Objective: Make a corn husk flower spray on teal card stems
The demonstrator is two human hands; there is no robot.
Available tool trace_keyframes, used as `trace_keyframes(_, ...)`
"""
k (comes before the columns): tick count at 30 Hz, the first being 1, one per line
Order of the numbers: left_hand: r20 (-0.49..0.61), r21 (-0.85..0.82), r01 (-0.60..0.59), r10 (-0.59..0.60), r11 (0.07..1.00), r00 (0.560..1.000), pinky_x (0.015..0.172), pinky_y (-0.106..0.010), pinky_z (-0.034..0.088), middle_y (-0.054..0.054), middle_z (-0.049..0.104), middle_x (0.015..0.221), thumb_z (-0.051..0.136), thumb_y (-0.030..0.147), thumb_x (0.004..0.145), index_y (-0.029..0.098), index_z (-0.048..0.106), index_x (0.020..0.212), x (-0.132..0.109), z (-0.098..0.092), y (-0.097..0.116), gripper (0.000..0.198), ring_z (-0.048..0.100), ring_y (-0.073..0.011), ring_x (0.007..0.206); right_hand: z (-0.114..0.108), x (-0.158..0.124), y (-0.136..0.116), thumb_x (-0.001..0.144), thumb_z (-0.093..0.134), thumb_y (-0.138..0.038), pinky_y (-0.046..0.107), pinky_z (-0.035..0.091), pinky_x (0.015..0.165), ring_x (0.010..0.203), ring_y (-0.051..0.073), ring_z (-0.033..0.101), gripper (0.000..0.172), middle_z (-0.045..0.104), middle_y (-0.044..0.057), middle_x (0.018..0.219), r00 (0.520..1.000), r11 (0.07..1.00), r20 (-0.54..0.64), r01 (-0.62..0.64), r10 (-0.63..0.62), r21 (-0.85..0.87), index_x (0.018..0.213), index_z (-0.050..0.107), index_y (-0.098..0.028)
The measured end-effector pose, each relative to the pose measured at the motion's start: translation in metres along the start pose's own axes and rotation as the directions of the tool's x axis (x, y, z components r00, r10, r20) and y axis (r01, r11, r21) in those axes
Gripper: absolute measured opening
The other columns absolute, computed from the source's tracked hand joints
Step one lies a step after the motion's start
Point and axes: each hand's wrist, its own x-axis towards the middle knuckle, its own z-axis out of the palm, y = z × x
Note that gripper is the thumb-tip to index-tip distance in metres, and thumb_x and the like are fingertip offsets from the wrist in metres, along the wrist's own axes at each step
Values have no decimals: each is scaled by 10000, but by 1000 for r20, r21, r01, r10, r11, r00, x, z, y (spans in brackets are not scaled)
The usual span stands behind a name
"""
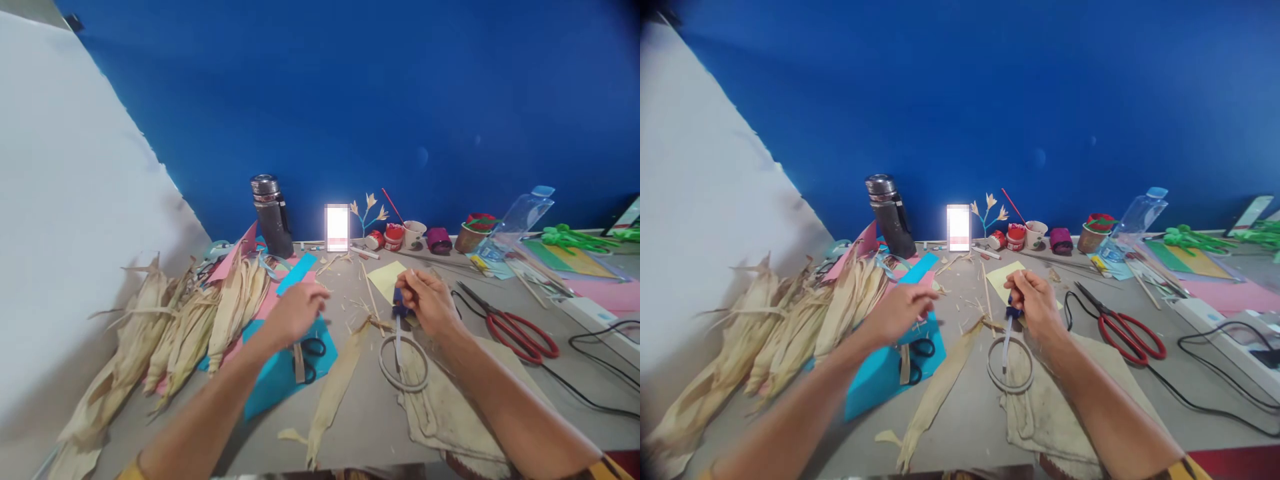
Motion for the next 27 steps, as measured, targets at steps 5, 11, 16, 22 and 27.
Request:
trace_keyframes(5, -266, 5, 93, -88, 996, 960, 579, -284, 506, -43, 725, 757, 554, 284, 730, 173, 698, 870, -6, -50, -17, 229, 655, -174, 586, -6, 7, -8, 642, 806, -494, 170, 315, 379, 493, 57, 433, 384, 592, 13, 703, 1000, 998, -4, 13, -13, 64, 728, 632, -161)
trace_keyframes(11, -173, -122, 133, -153, 984, 973, 535, -272, 495, -35, 708, 662, 586, 339, 739, 173, 649, 824, -22, -44, -41, 197, 641, -168, 528, -24, 17, -30, 655, 798, -414, 168, 281, 379, 456, 33, 372, 329, 531, -21, 668, 998, 998, -33, 49, -48, 38, 778, 620, -166)
trace_keyframes(16, 4, -99, 106, -106, 989, 994, 536, -264, 454, -20, 658, 582, 498, 341, 788, 190, 599, 727, -29, -18, -32, 192, 597, -163, 520, -33, 15, -51, 664, 766, -393, 197, 199, 383, 418, 30, 306, 302, 536, -10, 611, 990, 970, 135, -10, 44, -241, 793, 666, -139)
trace_keyframes(22, 156, 422, -18, -53, 906, 986, 645, -305, 410, -80, 665, 776, 492, 338, 814, 194, 589, 703, -37, 40, -4, 206, 616, -224, 732, -41, 4, -72, 763, 644, -361, 233, 212, 433, 406, 56, 315, 266, 500, -19, 471, 973, 485, 214, 147, 86, -862, 600, 646, -151)
trace_keyframes(27, 170, 582, -78, -27, 809, 985, 719, -339, 419, -131, 655, 978, 550, 310, 806, 183, 594, 835, -29, 72, -3, 138, 612, -284, 935, -74, -3, -69, 816, 524, -313, 237, 300, 509, 492, 103, 474, 266, 631, 16, 577, 964, 230, 229, 195, 133, -954, 649, 662, -158)
